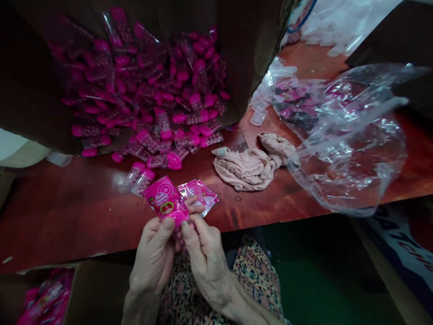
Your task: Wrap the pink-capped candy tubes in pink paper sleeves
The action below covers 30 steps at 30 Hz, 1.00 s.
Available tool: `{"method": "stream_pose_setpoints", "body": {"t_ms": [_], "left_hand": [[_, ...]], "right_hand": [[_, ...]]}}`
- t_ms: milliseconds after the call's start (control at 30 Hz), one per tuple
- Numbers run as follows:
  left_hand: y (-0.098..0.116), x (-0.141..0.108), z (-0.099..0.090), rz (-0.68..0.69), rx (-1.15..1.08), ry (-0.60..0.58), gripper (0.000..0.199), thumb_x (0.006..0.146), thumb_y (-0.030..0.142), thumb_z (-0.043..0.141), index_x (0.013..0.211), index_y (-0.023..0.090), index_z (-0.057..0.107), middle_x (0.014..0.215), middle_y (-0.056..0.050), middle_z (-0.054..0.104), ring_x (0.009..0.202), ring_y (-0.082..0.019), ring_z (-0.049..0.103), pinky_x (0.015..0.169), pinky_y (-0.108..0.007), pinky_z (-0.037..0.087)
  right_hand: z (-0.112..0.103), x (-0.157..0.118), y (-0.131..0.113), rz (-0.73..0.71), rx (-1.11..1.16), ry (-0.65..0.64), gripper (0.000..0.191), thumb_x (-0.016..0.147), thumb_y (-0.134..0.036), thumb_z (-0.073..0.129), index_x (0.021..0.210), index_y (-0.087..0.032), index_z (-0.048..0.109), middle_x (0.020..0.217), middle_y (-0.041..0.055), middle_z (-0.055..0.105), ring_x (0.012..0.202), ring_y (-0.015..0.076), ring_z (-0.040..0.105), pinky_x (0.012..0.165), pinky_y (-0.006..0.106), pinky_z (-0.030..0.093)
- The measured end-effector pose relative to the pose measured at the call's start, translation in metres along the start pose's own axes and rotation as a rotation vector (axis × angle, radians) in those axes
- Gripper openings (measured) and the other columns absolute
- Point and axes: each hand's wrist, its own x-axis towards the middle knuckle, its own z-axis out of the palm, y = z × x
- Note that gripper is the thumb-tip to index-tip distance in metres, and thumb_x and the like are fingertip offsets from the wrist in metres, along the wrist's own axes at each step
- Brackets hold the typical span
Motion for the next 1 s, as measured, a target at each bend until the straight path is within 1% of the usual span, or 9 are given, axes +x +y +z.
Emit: {"method": "stream_pose_setpoints", "body": {"t_ms": [67, 167, 367, 600, 667, 767, 833, 933, 1000], "left_hand": [[-0.003, -0.003, 0.002, 0.023, -0.002, 0.042, 0.017, 0.064, 0.034, 0.077, 0.062, 0.018, 0.07, 0.05, 0.005, 0.058, 0.044, -0.003, 0.043, 0.044, -0.013, 0.036], [-0.002, -0.006, 0.005, 0.043, -0.007, -0.002, 0.013, 0.069, 0.032, 0.074, 0.068, 0.02, 0.072, 0.054, 0.003, 0.061, 0.047, -0.004, 0.044, 0.049, -0.015, 0.04], [0.008, -0.002, 0.001, 0.078, -0.031, -0.066, 0.017, 0.071, 0.036, 0.071, 0.075, 0.019, 0.075, 0.062, -0.002, 0.069, 0.049, -0.009, 0.051, 0.055, -0.021, 0.047], [-0.001, -0.008, -0.004, 0.169, 0.161, -0.006, 0.017, 0.075, 0.025, 0.068, 0.09, 0.022, 0.075, 0.081, -0.004, 0.074, 0.067, -0.014, 0.065, 0.07, -0.026, 0.051], [0.0, -0.007, -0.003, 0.136, 0.103, 0.001, 0.016, 0.073, 0.026, 0.07, 0.087, 0.021, 0.075, 0.08, -0.005, 0.074, 0.068, -0.016, 0.066, 0.07, -0.027, 0.052], [0.007, -0.002, -0.004, 0.054, -0.035, -0.007, 0.015, 0.073, 0.029, 0.07, 0.083, 0.018, 0.074, 0.077, -0.006, 0.074, 0.065, -0.015, 0.065, 0.069, -0.027, 0.053], [0.013, 0.001, -0.005, 0.037, -0.072, -0.03, 0.016, 0.075, 0.031, 0.068, 0.081, 0.017, 0.074, 0.08, -0.008, 0.073, 0.062, -0.014, 0.063, 0.067, -0.027, 0.052], [0.018, 0.002, -0.006, 0.072, -0.067, -0.072, 0.023, 0.072, 0.037, 0.07, 0.08, 0.016, 0.073, 0.084, -0.009, 0.073, 0.064, -0.015, 0.064, 0.065, -0.027, 0.053], [0.019, 0.002, -0.006, 0.083, -0.044, -0.057, 0.024, 0.071, 0.037, 0.071, 0.081, 0.016, 0.073, 0.084, -0.009, 0.073, 0.068, -0.017, 0.065, 0.066, -0.028, 0.053]], "right_hand": [[0.004, -0.001, 0.001, -0.082, -0.066, 0.072, 0.025, 0.094, -0.031, 0.04, 0.079, -0.02, 0.056, 0.059, -0.0028, 0.053, 0.051, 0.0103, 0.051, 0.05, 0.02, 0.042], [0.005, -0.001, 0.0, -0.132, -0.084, 0.085, 0.021, 0.094, -0.027, 0.04, 0.081, -0.02, 0.055, 0.06, -0.0039, 0.052, 0.052, 0.0096, 0.05, 0.051, 0.02, 0.04], [0.004, 0.002, -0.002, 0.043, 0.094, -0.026, 0.026, 0.096, -0.033, 0.037, 0.077, -0.02, 0.048, 0.062, -0.005, 0.045, 0.053, 0.0081, 0.042, 0.049, 0.019, 0.037], [0.006, 0.0, -0.004, -0.131, -0.116, 0.078, 0.021, 0.094, -0.026, 0.039, 0.078, -0.019, 0.051, 0.061, -0.0041, 0.047, 0.052, 0.0091, 0.044, 0.05, 0.021, 0.037], [0.004, 0.002, -0.005, -0.085, -0.087, 0.043, 0.022, 0.094, -0.03, 0.039, 0.079, -0.019, 0.051, 0.064, -0.0034, 0.047, 0.055, 0.0099, 0.045, 0.051, 0.021, 0.037], [0.001, 0.006, -0.006, 0.083, 0.104, -0.122, 0.022, 0.093, -0.038, 0.042, 0.086, -0.019, 0.051, 0.068, -0.0034, 0.047, 0.056, 0.0092, 0.043, 0.051, 0.02, 0.038], [0.002, 0.007, -0.007, 0.14, 0.156, -0.206, 0.024, 0.093, -0.04, 0.042, 0.085, -0.019, 0.05, 0.067, -0.0035, 0.047, 0.053, 0.0084, 0.04, 0.048, 0.02, 0.036], [0.007, 0.004, -0.008, 0.061, -0.023, -0.154, 0.024, 0.094, -0.035, 0.041, 0.078, -0.018, 0.049, 0.066, -0.003, 0.048, 0.054, 0.0089, 0.042, 0.05, 0.02, 0.037], [0.011, 0.001, -0.009, -0.023, -0.158, -0.089, 0.02, 0.094, -0.03, 0.041, 0.081, -0.019, 0.051, 0.067, -0.0023, 0.052, 0.057, 0.01, 0.047, 0.054, 0.021, 0.04]]}}
